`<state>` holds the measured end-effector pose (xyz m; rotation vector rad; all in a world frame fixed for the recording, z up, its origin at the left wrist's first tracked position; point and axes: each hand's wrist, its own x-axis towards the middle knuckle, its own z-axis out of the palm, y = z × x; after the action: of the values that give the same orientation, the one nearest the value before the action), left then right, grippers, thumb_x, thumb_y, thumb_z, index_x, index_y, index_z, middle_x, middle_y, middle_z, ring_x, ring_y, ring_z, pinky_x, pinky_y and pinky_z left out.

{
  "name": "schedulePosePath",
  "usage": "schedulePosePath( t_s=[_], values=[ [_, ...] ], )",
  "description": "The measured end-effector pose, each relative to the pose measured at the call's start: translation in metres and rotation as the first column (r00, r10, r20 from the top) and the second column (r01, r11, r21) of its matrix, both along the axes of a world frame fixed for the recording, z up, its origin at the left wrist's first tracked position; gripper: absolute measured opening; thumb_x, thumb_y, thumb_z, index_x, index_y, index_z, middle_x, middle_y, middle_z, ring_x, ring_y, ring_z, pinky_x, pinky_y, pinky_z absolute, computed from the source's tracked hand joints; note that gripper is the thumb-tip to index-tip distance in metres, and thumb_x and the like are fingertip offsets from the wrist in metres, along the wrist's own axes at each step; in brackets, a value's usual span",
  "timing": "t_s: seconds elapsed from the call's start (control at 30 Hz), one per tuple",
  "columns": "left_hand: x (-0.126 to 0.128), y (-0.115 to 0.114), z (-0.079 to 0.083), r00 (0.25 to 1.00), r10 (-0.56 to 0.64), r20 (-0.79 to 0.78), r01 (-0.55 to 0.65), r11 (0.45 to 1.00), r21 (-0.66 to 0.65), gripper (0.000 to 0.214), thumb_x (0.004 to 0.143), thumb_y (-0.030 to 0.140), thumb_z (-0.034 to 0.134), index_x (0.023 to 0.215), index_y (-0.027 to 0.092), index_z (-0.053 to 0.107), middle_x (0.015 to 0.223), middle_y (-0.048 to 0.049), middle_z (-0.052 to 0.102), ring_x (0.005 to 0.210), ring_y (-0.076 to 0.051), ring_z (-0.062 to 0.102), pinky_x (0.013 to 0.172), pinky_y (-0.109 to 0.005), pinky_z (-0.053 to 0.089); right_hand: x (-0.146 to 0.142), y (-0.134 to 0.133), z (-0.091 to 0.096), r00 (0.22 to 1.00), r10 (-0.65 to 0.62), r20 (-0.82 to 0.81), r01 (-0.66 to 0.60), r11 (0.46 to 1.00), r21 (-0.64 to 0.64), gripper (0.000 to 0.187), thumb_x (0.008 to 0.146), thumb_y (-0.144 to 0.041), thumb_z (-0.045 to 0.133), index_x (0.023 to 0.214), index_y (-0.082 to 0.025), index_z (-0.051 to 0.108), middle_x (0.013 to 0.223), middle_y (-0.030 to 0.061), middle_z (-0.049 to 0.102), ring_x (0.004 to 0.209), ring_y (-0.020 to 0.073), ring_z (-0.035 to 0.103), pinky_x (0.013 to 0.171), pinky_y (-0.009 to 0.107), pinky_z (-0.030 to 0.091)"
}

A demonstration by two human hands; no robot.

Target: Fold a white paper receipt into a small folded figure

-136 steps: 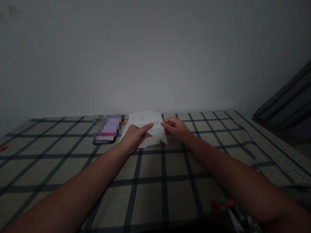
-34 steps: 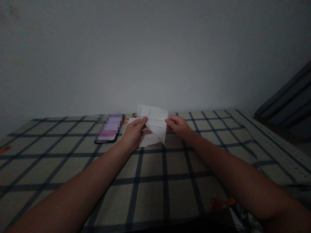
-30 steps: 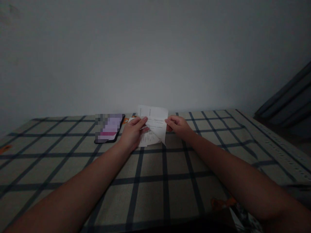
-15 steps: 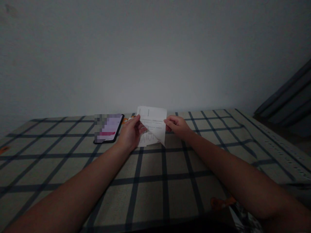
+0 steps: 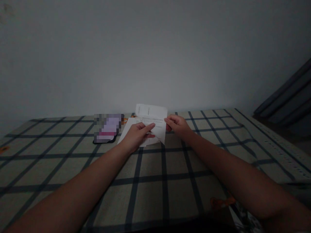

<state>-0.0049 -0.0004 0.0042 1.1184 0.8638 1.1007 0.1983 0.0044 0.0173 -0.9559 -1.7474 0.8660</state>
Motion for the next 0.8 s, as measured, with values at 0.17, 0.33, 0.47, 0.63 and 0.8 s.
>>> schedulePosePath(
  t_s=[0.17,0.33,0.47,0.63,0.8],
  values=[
    [-0.0004,0.0004,0.0006,0.997,0.079,-0.027,-0.078,0.997,0.022,0.030,0.068,0.034,0.081,0.084,0.010,0.073,0.095,-0.0148,0.075,0.075,-0.019,0.070,0.066,-0.027,0.056,-0.0001,-0.0012,-0.0021,1.000,0.026,-0.005,-0.026,1.000,0.007,0.039,0.090,-0.049,0.051,0.066,-0.018,0.054,0.059,-0.0013,0.054,0.056,0.0102,0.050,0.057,0.024,0.040],
    [-0.0016,0.0020,0.0002,0.990,0.142,-0.012,-0.142,0.990,0.010,0.028,0.067,0.034,0.082,0.079,0.010,0.072,0.090,-0.0128,0.075,0.069,-0.018,0.069,0.063,-0.027,0.055,0.0021,0.0008,-0.0032,0.995,0.049,-0.084,-0.053,0.997,-0.048,0.040,0.091,-0.052,0.046,0.076,-0.017,0.059,0.059,-0.0013,0.055,0.055,0.0108,0.051,0.057,0.025,0.042],
    [-0.0040,0.0027,-0.0006,0.983,0.180,-0.039,-0.178,0.983,0.047,0.031,0.065,0.037,0.083,0.078,0.012,0.072,0.088,-0.0112,0.075,0.069,-0.018,0.069,0.062,-0.027,0.055,0.0039,0.0010,-0.0035,0.992,0.119,-0.037,-0.121,0.991,-0.064,0.036,0.089,-0.049,0.052,0.076,-0.016,0.060,0.060,-0.0014,0.056,0.056,0.0104,0.050,0.057,0.025,0.041],
    [-0.0050,0.0001,0.0006,0.974,0.178,-0.142,-0.161,0.979,0.126,0.034,0.066,0.042,0.081,0.080,0.012,0.073,0.082,-0.0105,0.075,0.065,-0.018,0.067,0.060,-0.027,0.053,0.0024,-0.0010,-0.0030,0.983,0.175,0.052,-0.170,0.981,-0.092,0.034,0.086,-0.046,0.057,0.070,-0.016,0.056,0.060,-0.0007,0.057,0.057,0.0104,0.052,0.055,0.024,0.040],
    [-0.0024,-0.0008,0.0017,0.992,0.106,-0.075,-0.099,0.990,0.096,0.034,0.070,0.041,0.079,0.089,0.013,0.073,0.095,-0.0115,0.075,0.070,-0.017,0.067,0.059,-0.026,0.054,0.0004,-0.0012,-0.0016,0.988,0.146,0.049,-0.142,0.987,-0.080,0.033,0.086,-0.044,0.057,0.067,-0.017,0.054,0.059,-0.0013,0.055,0.055,0.0097,0.050,0.054,0.024,0.038]
  ],
)
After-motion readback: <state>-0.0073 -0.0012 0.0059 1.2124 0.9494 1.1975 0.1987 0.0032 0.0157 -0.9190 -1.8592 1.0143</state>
